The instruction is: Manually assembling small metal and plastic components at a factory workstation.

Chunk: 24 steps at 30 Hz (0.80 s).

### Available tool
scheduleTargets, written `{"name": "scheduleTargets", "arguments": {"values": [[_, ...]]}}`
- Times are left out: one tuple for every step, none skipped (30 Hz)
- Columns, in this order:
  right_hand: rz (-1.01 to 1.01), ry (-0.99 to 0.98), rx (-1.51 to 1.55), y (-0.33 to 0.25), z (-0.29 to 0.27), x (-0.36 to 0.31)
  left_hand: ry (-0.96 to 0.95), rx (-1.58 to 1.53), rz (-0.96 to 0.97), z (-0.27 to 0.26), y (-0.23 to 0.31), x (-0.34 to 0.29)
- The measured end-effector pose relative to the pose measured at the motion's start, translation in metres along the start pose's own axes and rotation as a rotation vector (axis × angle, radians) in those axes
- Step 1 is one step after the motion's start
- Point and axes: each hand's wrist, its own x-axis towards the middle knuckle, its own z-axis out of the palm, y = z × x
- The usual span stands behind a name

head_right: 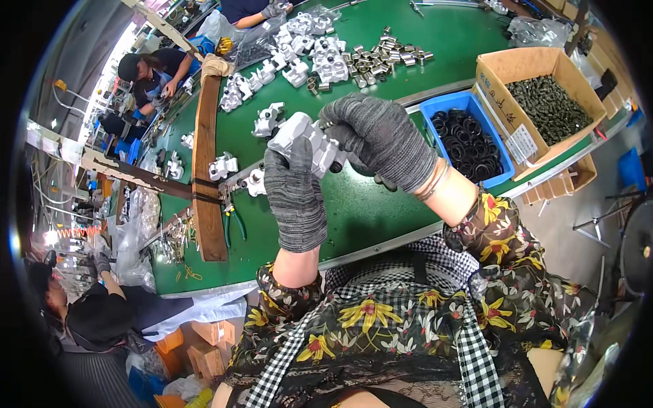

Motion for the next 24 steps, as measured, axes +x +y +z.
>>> {"name": "scheduleTargets", "arguments": {"values": [[0.004, 0.002, -0.001, -0.001, 0.0, 0.0, 0.007, 0.027, 0.035, 0.001, 0.0, -0.001], [-0.002, 0.009, -0.041, -0.002, 0.0, -0.001, 0.002, 0.028, 0.032, 0.001, -0.001, -0.002], [-0.012, 0.016, -0.081, -0.004, 0.0, 0.0, 0.015, 0.027, 0.038, 0.002, -0.001, -0.002], [-0.01, 0.019, -0.082, -0.005, -0.001, 0.0, 0.028, 0.026, 0.043, 0.003, -0.001, -0.003], [0.017, -0.006, -0.149, -0.007, -0.002, -0.001, 0.024, 0.028, 0.043, 0.004, -0.001, -0.005], [0.045, -0.029, -0.216, -0.009, -0.003, -0.001, 0.036, 0.049, 0.04, 0.004, 0.001, -0.007], [0.048, -0.024, -0.215, -0.011, -0.003, -0.001, 0.048, 0.07, 0.037, 0.005, 0.002, -0.008], [0.021, -0.035, -0.305, -0.013, -0.003, -0.001, 0.044, 0.074, 0.036, 0.005, 0.003, -0.01], [-0.006, -0.047, -0.394, -0.012, -0.002, -0.001, 0.041, 0.08, 0.069, 0.006, 0.002, -0.01], [0.0, -0.044, -0.392, -0.01, 0.0, -0.002, 0.039, 0.085, 0.101, 0.007, 0.002, -0.011], [0.07, -0.086, -0.441, -0.007, 0.004, -0.003, 0.036, 0.091, 0.097, 0.007, 0.0, -0.011], [0.142, -0.126, -0.496, -0.004, 0.006, -0.002, 0.024, 0.085, 0.118, 0.008, -0.003, -0.009], [0.378, -0.255, -0.351, -0.006, 0.003, 0.004, 0.012, 0.079, 0.138, 0.01, -0.006, -0.006], [0.387, -0.249, -0.353, 0.014, 0.01, -0.002, 0.003, 0.08, 0.135, 0.012, -0.008, -0.002], [0.061, -0.082, -0.368, 0.021, 0.019, 0.003, 0.002, 0.081, 0.107, 0.009, -0.005, 0.0], [-0.265, 0.086, -0.378, 0.025, 0.023, 0.005, 0.001, 0.082, 0.08, 0.008, -0.002, 0.002], [0.192, -0.456, -0.336, 0.031, 0.004, 0.001, -0.004, 0.082, 0.089, 0.007, -0.001, 0.006], [0.186, -0.456, -0.329, 0.026, 0.002, 0.009, 0.021, 0.098, 0.13, 0.003, -0.008, 0.014], [0.056, -0.361, -0.418, 0.022, 0.0, 0.012, 0.044, 0.113, 0.169, 0.003, -0.011, 0.018], [-0.076, -0.26, -0.506, 0.018, -0.001, 0.016, 0.048, 0.117, 0.176, 0.005, -0.008, 0.022], [-0.1, -0.186, -0.546, 0.009, -0.003, 0.016, 0.005, 0.092, 0.123, 0.008, 0.004, 0.017], [-0.102, -0.17, -0.566, 0.009, -0.006, 0.007, -0.057, 0.052, 0.084, 0.014, 0.013, 0.016], [-0.107, -0.13, -0.488, 0.013, -0.007, -0.009, -0.075, 0.285, 0.306, 0.017, 0.014, 0.009], [-0.145, -0.078, -0.402, 0.022, -0.005, -0.01, -0.042, 0.369, 0.42, 0.01, -0.009, 0.017]]}}
